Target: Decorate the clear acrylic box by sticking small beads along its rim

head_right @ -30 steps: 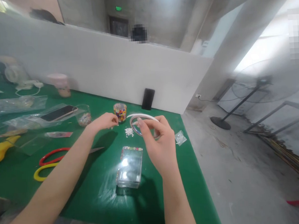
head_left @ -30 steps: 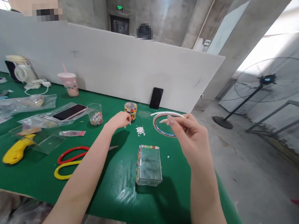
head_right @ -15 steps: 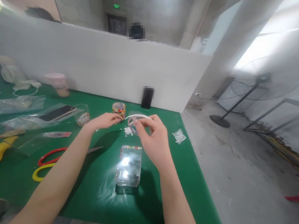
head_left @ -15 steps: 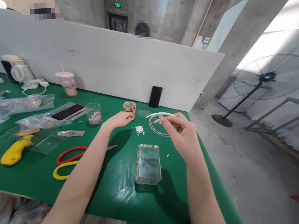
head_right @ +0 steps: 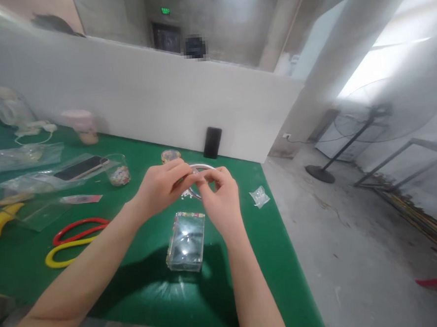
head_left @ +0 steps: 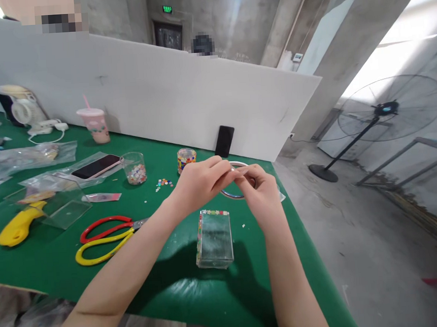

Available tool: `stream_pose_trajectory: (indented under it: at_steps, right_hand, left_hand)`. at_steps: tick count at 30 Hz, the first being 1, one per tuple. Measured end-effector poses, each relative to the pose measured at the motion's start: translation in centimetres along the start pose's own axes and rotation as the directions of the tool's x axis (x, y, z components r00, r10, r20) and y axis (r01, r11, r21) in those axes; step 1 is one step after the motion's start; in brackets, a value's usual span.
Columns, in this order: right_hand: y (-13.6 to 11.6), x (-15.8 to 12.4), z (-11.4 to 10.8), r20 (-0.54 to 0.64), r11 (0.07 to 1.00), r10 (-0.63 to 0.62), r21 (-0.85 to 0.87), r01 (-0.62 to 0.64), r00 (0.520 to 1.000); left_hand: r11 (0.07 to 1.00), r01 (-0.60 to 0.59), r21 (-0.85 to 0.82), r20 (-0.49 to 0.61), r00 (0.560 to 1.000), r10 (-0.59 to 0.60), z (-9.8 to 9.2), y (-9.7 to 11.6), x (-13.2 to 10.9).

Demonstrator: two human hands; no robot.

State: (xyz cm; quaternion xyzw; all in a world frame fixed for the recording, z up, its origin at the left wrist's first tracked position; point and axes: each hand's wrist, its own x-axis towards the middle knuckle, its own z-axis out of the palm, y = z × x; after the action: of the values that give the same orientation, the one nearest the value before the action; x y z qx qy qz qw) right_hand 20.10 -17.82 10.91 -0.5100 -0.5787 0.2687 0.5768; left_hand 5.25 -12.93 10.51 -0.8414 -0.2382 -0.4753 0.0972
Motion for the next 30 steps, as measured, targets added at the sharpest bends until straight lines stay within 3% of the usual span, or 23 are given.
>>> stream_pose_trajectory:
  at_steps: [6,10,22,26,30]
  right_hand:
    - [0.3,0.5,-0.6,0.034,0.999,0.023,0.032,-0.025,0.999]
    - [0.2,0.5,-0.9,0.086,0.998,0.024,0.054,-0.029,0.996]
    - [-0.9,-0.1,-1.9,0.086,0.997,-0.04,-0.064,0.046,0.996]
    - [-0.9,-0.3,-1.9,0.196,0.989,-0.024,-0.137,0.051,0.98]
    - [-0.7,-0.7,-1.7,0.382,0.958,0.025,-0.272,0.086,0.924]
  left_hand:
    - [0.996,-0.081,0.035,-0.034,0.996,0.082,0.2,-1.0,0.2]
    - [0.996,-0.054,-0.066,-0.051,0.997,0.051,0.0,-1.1,0.3]
    - [0.993,0.029,-0.115,0.117,0.993,-0.015,0.2,-0.2,-0.1]
    - [0.992,0.097,-0.081,0.204,0.976,-0.078,-0.3,0.1,-0.9]
    - [0.987,0.159,-0.022,0.284,0.947,-0.146,-0.8,0.0,-3.1]
